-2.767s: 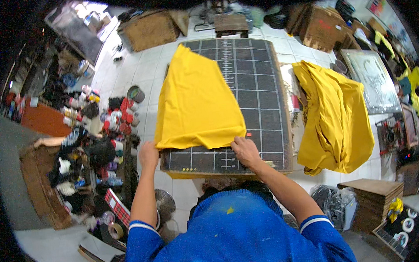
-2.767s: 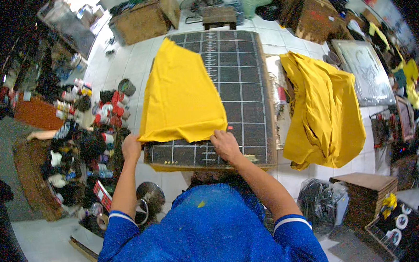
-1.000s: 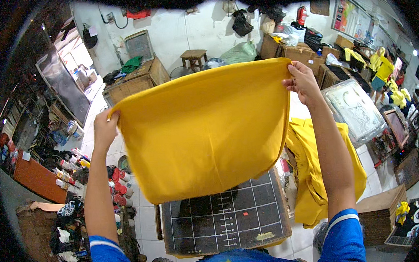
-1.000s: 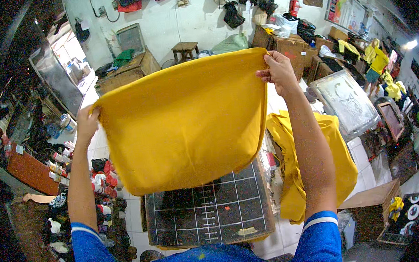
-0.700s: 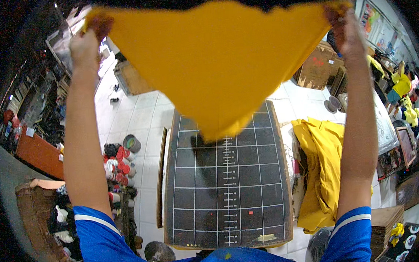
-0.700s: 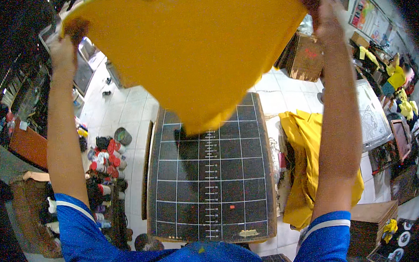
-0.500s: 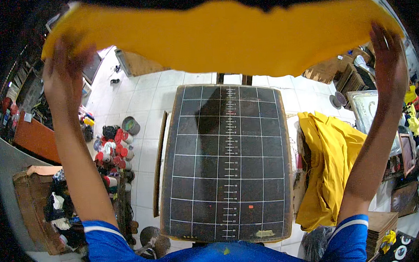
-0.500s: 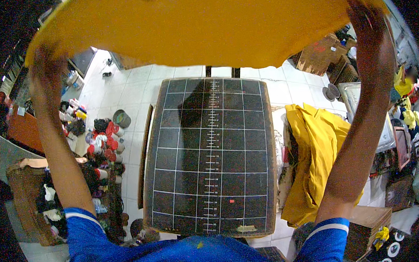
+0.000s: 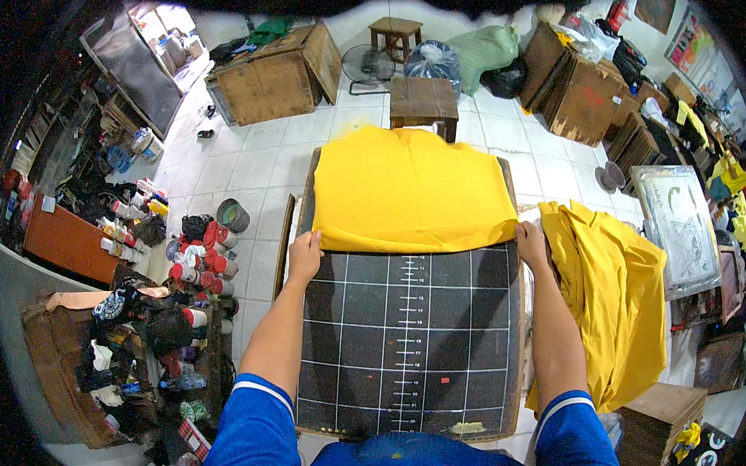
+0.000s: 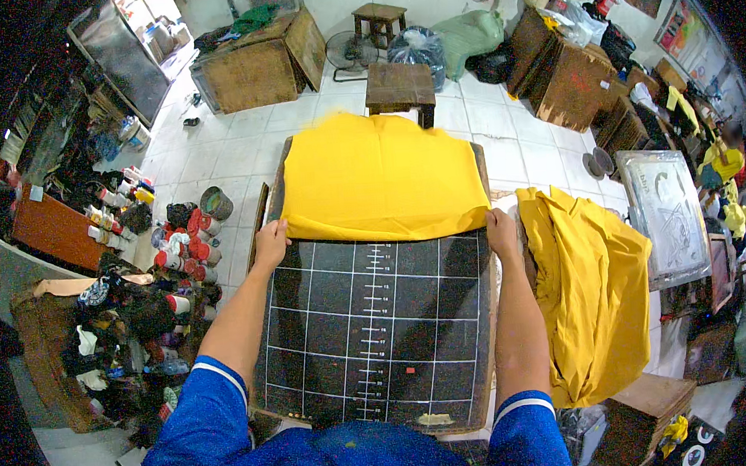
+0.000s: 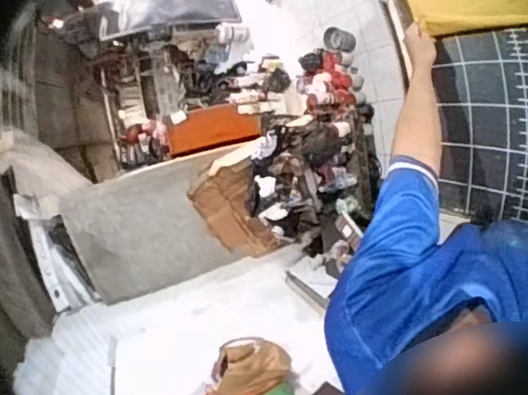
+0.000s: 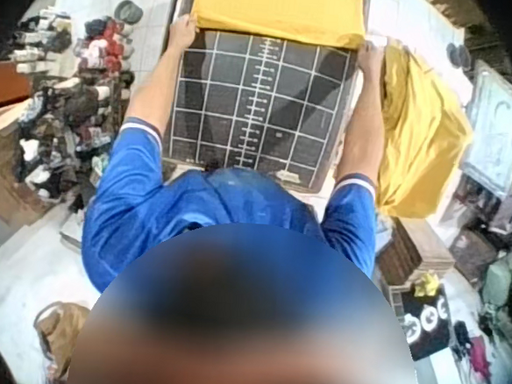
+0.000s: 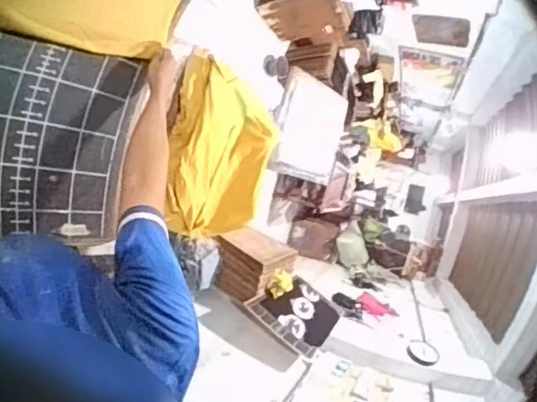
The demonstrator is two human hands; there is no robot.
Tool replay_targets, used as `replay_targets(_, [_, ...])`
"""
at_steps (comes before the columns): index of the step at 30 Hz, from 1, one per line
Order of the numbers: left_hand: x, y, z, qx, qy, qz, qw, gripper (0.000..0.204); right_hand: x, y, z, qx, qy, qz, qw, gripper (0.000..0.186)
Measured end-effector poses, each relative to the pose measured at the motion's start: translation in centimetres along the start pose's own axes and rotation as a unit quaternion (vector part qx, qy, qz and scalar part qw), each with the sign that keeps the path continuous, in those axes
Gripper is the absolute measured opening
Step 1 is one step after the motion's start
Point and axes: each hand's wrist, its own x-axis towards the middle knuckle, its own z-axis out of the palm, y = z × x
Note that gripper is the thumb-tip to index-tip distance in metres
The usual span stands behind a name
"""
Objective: The person lays a yellow garment on a gridded cutting mat, aligns it, and uses scissors to cut along the center seam. They then fold the garment and continue cutting to separate the pieces.
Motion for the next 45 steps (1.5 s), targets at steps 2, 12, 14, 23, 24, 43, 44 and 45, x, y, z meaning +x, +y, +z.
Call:
replay_targets(2, [-1.0, -1.5, -0.2, -0.027, 0.023, -0.002, 0.999, 0.044, -2.3, 1.0, 0.5, 0.004, 0.004, 0.002, 1.0, 0.034])
replay_targets(12, [-12.2, -3.9, -5.1, 0.023, 0.001, -0.06, 0.998, 0.047, -18.3, -0.7, -4.5, 0.031, -0.08, 0.071, 0.994, 0.043])
replay_targets(14, [-15.4, -3.7, -6.1, 0.043, 0.0, -0.058, 0.997, 0.047, -21.3, -0.7, -5.0, 0.031, -0.089, 0.068, 0.993, 0.044])
replay_targets(23, [-25.4, -3.3, -7.7, 0.024, 0.032, -0.065, 0.997, 0.043, -31.5, -3.3, -8.1, 0.019, -0.098, 0.121, 0.988, 0.039])
replay_targets(24, [-26.0, -3.4, -8.1, 0.043, 0.019, -0.065, 0.997, 0.043, -32.1, -3.7, -8.3, 0.037, -0.1, 0.135, 0.985, 0.038])
replay_targets(43, [-31.7, -4.1, -10.1, 0.05, 0.05, -0.075, 0.995, 0.036, -37.2, -4.6, -9.8, 0.067, -0.125, 0.164, 0.976, 0.035])
replay_targets(44, [-31.9, -4.1, -10.4, 0.054, 0.049, -0.076, 0.994, 0.037, -37.5, -4.9, -9.9, 0.067, -0.126, 0.159, 0.977, 0.037])
replay_targets(45, [-32.2, -4.1, -10.5, 0.066, 0.044, -0.093, 0.992, 0.037, -37.8, -5.1, -10.0, 0.068, -0.129, 0.161, 0.976, 0.04])
